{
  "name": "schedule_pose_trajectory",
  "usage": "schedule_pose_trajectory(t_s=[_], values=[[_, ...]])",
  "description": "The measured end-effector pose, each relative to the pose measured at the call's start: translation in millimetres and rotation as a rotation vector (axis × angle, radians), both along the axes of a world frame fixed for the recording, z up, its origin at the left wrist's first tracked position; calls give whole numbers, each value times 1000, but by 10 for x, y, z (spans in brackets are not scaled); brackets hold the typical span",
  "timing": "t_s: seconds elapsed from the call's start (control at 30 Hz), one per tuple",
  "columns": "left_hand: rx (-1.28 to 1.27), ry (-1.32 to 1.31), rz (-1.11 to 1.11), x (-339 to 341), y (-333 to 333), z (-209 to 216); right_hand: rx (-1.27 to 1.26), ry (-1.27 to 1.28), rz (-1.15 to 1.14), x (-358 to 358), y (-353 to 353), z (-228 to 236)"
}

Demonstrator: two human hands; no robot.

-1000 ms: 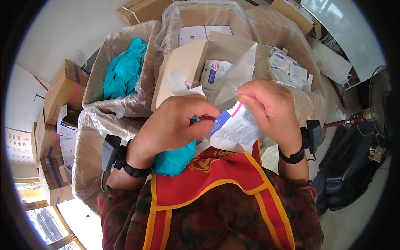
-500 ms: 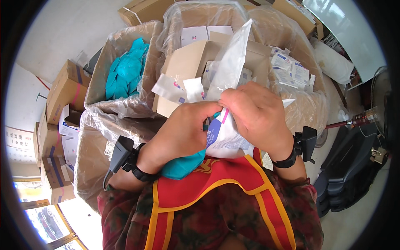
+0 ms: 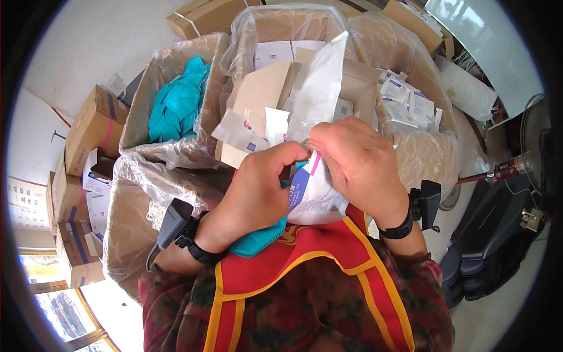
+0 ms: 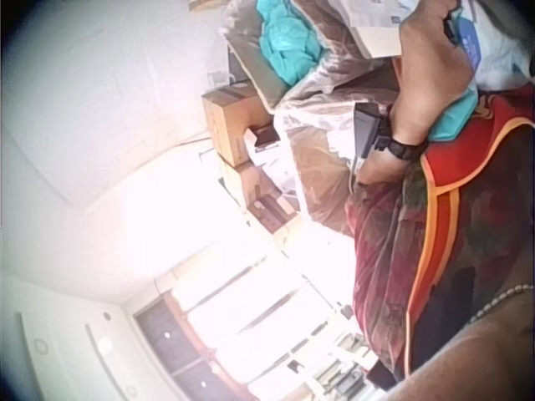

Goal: The recorder is sorting and packing teal-colored face masks into a box.

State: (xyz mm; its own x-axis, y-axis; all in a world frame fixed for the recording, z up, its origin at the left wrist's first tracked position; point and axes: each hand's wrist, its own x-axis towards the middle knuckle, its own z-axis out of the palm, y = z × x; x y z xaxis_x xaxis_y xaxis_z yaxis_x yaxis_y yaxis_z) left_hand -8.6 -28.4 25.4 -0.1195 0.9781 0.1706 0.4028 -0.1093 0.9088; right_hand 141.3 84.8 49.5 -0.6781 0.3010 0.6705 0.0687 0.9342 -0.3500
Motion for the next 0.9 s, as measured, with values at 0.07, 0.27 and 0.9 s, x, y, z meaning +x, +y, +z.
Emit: schedule_pose_trajectory(t_s=[0.07,0.27,0.9], values=[[48,-174,11,13,28,-137,8,-8,5,-4,-2,-1],[-61,-370,31,-4,70,-139,39,20,14,-57,-19,-49],[368,200,200,-165,-138,-100,-269,-45,1,277,44,-224]])
